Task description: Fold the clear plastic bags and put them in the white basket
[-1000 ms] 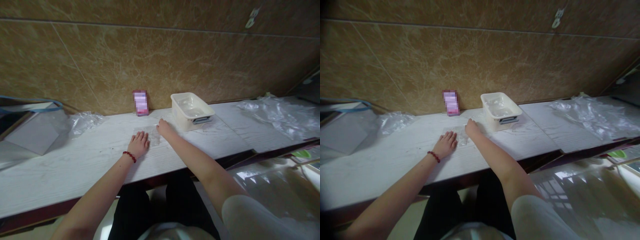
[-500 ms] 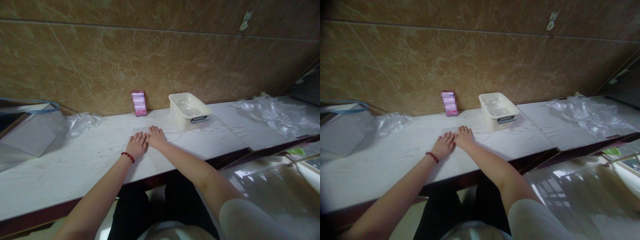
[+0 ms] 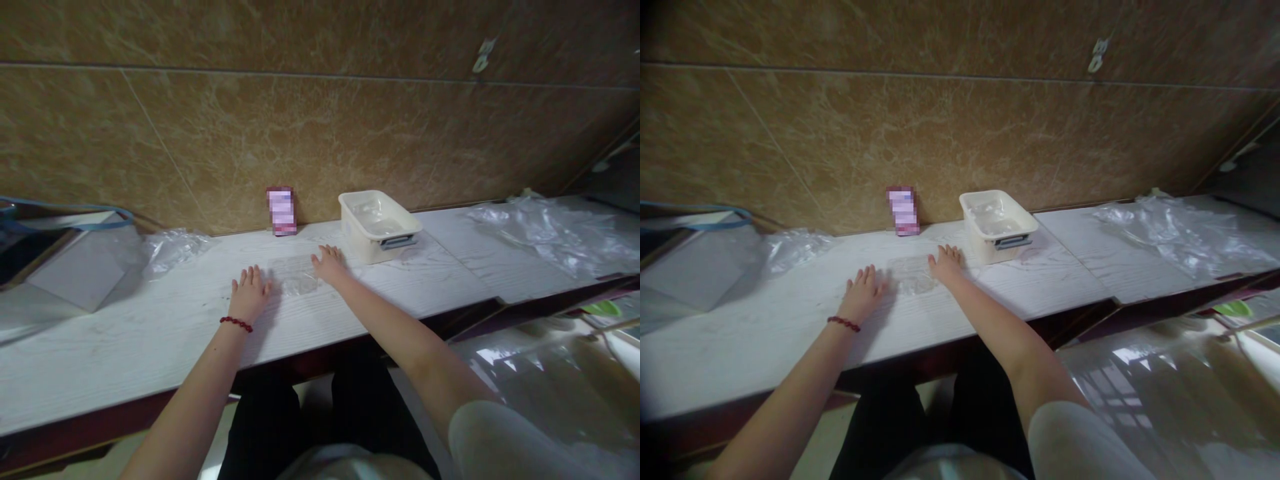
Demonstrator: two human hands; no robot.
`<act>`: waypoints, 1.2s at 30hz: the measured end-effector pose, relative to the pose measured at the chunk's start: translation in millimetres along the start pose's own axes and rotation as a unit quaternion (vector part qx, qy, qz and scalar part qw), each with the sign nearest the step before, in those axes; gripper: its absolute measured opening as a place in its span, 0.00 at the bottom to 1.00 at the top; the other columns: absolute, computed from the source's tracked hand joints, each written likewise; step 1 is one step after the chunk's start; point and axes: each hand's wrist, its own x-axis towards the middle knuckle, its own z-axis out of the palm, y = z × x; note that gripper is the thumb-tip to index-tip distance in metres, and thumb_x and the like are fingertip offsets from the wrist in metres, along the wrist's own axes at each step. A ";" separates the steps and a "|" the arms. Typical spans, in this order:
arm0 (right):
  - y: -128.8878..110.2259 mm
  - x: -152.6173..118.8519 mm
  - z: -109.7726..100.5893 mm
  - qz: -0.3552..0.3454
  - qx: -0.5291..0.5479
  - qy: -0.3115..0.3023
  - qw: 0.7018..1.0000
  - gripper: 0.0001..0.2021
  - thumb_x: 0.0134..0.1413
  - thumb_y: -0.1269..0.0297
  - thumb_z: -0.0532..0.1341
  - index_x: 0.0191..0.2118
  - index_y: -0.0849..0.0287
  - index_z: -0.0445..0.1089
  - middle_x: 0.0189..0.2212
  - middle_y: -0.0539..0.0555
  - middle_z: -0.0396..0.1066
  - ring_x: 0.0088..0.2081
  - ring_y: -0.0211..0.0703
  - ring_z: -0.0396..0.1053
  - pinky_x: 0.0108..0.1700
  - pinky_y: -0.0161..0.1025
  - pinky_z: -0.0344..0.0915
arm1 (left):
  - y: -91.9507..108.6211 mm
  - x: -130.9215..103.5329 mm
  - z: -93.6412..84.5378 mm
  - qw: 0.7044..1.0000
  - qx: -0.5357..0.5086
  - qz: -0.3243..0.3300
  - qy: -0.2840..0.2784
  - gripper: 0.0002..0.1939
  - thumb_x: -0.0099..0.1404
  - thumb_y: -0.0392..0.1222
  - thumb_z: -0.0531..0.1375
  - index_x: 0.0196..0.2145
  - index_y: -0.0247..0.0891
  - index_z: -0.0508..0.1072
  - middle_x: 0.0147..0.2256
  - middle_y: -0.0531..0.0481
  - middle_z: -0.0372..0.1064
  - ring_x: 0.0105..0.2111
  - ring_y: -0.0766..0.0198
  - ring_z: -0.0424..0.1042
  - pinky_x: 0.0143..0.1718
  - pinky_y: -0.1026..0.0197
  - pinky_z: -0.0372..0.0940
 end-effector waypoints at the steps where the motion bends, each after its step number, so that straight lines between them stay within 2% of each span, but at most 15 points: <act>1: 4.9 -2.8 -4.2 -0.033 0.008 0.019 0.999 0.24 0.52 0.57 0.48 0.52 0.64 0.56 0.53 0.61 0.54 0.55 0.47 0.47 0.55 0.46 0.42 | 4.6 -4.1 -2.4 0.999 0.001 0.048 0.004 0.29 0.61 0.47 0.41 0.55 0.23 0.51 0.55 0.34 0.48 0.56 0.49 0.45 0.53 0.46 0.44; 4: 17.9 -20.6 -15.7 -0.176 0.020 0.047 0.983 0.17 0.47 0.62 0.54 0.44 0.62 0.64 0.45 0.57 0.62 0.49 0.41 0.55 0.53 0.40 0.47 | 23.6 -18.2 -5.5 0.984 -0.007 0.180 -0.020 0.26 0.61 0.46 0.44 0.54 0.28 0.55 0.55 0.38 0.50 0.55 0.54 0.48 0.54 0.50 0.44; 6: 21.8 -38.3 -21.7 -0.257 0.015 0.041 0.965 0.13 0.46 0.64 0.56 0.39 0.60 0.66 0.42 0.55 0.64 0.47 0.40 0.57 0.51 0.39 0.49 | 35.8 -26.2 -3.7 0.977 -0.012 0.210 -0.030 0.28 0.61 0.48 0.45 0.55 0.28 0.53 0.56 0.39 0.49 0.56 0.54 0.48 0.54 0.51 0.45; 11: 17.4 -71.7 -32.4 -0.339 -0.072 0.033 0.937 0.11 0.46 0.62 0.59 0.37 0.57 0.68 0.43 0.54 0.64 0.48 0.44 0.54 0.50 0.45 0.47 | 49.4 -31.9 4.3 0.984 -0.005 0.180 -0.021 0.30 0.62 0.51 0.42 0.55 0.25 0.52 0.56 0.37 0.47 0.56 0.52 0.45 0.54 0.47 0.43; 16: 11.0 -70.3 -36.4 -0.410 -0.161 0.004 0.898 0.08 0.53 0.68 0.52 0.34 0.58 0.69 0.43 0.54 0.66 0.46 0.44 0.55 0.48 0.47 0.46 | 48.9 -29.3 8.5 0.985 0.000 0.171 -0.030 0.28 0.63 0.48 0.40 0.54 0.25 0.54 0.55 0.38 0.49 0.56 0.53 0.46 0.53 0.47 0.43; 21: 7.7 -63.9 -36.0 -0.433 -0.207 -0.003 0.877 0.10 0.54 0.70 0.51 0.30 0.61 0.68 0.43 0.56 0.66 0.45 0.45 0.56 0.44 0.47 0.47 | 48.8 -28.9 7.9 0.984 0.005 0.176 -0.039 0.28 0.63 0.47 0.39 0.54 0.24 0.54 0.55 0.37 0.49 0.56 0.53 0.47 0.53 0.47 0.44; 25: 4.8 -61.7 -40.3 -0.428 -0.208 -0.006 0.879 0.09 0.54 0.70 0.50 0.32 0.62 0.67 0.40 0.57 0.67 0.44 0.44 0.57 0.43 0.46 0.48 | 53.2 -25.5 1.7 0.985 0.008 0.174 -0.018 0.29 0.61 0.47 0.43 0.55 0.25 0.51 0.56 0.37 0.46 0.56 0.53 0.46 0.53 0.48 0.44; 28: 1.6 -60.0 -46.1 -0.413 -0.184 -0.003 0.892 0.09 0.53 0.71 0.50 0.34 0.62 0.67 0.38 0.57 0.67 0.44 0.45 0.57 0.44 0.46 0.47 | 56.9 -16.0 -1.4 0.984 0.003 0.177 -0.011 0.29 0.59 0.44 0.46 0.56 0.26 0.50 0.56 0.37 0.46 0.56 0.53 0.46 0.54 0.49 0.42; 32: 0.6 -55.6 -52.3 -0.371 -0.116 -0.009 0.921 0.09 0.53 0.69 0.50 0.35 0.60 0.67 0.39 0.57 0.67 0.45 0.44 0.56 0.47 0.46 0.46 | 56.6 4.9 -4.5 0.977 -0.027 0.205 -0.046 0.25 0.57 0.34 0.45 0.54 0.28 0.55 0.54 0.39 0.52 0.54 0.56 0.51 0.54 0.51 0.42; 34: 3.6 -51.0 -55.3 -0.353 -0.051 -0.012 0.934 0.10 0.51 0.65 0.53 0.39 0.59 0.66 0.42 0.56 0.65 0.47 0.44 0.55 0.49 0.45 0.47 | 54.4 15.2 -12.3 0.973 -0.076 0.204 -0.071 0.25 0.57 0.32 0.45 0.53 0.29 0.57 0.52 0.39 0.56 0.53 0.57 0.54 0.54 0.53 0.45; 36: 8.8 -44.0 -58.6 -0.321 0.033 -0.003 0.947 0.19 0.47 0.60 0.57 0.46 0.59 0.61 0.46 0.56 0.62 0.50 0.44 0.53 0.51 0.44 0.47 | 51.8 23.2 -27.9 0.963 -0.167 0.182 -0.105 0.22 0.58 0.35 0.45 0.50 0.30 0.61 0.49 0.40 0.61 0.50 0.57 0.59 0.51 0.55 0.49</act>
